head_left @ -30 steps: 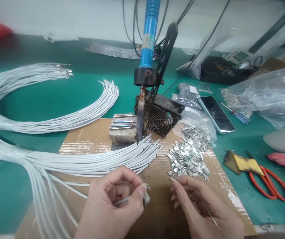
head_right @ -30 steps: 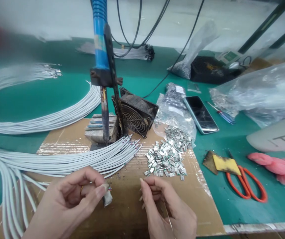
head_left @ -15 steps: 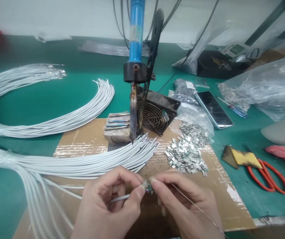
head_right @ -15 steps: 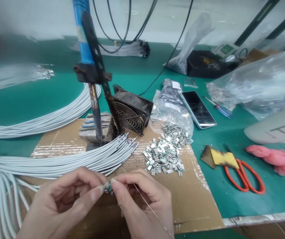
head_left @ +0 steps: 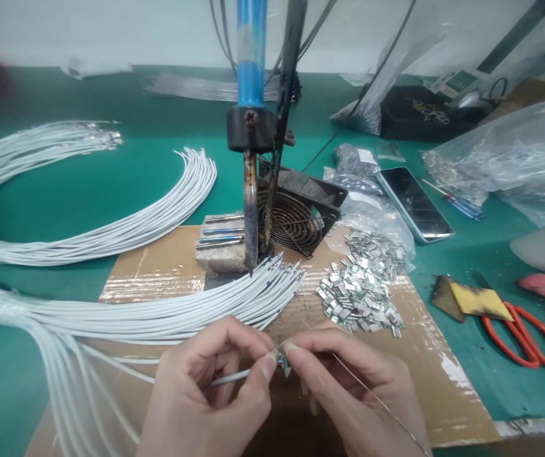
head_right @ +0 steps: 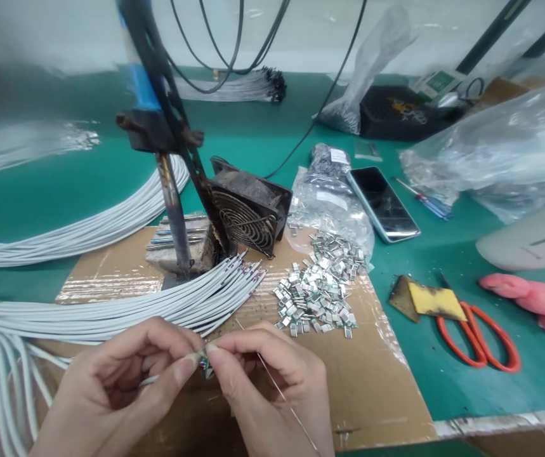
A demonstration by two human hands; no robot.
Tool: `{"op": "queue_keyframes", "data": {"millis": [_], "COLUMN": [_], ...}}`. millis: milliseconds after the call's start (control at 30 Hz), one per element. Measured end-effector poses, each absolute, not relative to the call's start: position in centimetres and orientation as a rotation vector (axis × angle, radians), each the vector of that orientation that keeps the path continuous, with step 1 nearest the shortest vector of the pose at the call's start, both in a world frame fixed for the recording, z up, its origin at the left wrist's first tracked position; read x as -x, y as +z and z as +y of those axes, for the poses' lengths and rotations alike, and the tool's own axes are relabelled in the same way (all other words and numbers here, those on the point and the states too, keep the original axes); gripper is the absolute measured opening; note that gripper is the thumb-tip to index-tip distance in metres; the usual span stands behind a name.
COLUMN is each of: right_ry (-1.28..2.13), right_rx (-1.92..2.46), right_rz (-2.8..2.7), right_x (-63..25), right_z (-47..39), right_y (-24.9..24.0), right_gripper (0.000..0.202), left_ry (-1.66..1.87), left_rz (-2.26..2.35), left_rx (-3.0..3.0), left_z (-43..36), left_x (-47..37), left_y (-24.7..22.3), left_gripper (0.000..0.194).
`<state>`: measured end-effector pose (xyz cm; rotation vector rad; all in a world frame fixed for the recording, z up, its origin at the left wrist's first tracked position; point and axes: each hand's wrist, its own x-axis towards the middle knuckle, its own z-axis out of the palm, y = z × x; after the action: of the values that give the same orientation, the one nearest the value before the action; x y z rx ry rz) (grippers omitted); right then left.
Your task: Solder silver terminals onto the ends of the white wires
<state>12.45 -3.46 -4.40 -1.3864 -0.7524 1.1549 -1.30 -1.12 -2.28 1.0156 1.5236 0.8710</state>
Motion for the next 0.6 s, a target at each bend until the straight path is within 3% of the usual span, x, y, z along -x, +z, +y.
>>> {"op": "queue_keyframes", "data": {"millis": [600], "right_ry": [1.135], "right_rx": [1.389], "right_rz": [-0.737], "right_x": [-12.36], "right_z": [-3.33], "right_y": [-4.69], "right_gripper": [0.010], "left_ry": [0.853], "left_rz": [1.511], "left_rx": [-1.123], "left_z": [-1.26], "left_x": [2.00], "left_y": [-3.14], "left_gripper": [0.011]}}
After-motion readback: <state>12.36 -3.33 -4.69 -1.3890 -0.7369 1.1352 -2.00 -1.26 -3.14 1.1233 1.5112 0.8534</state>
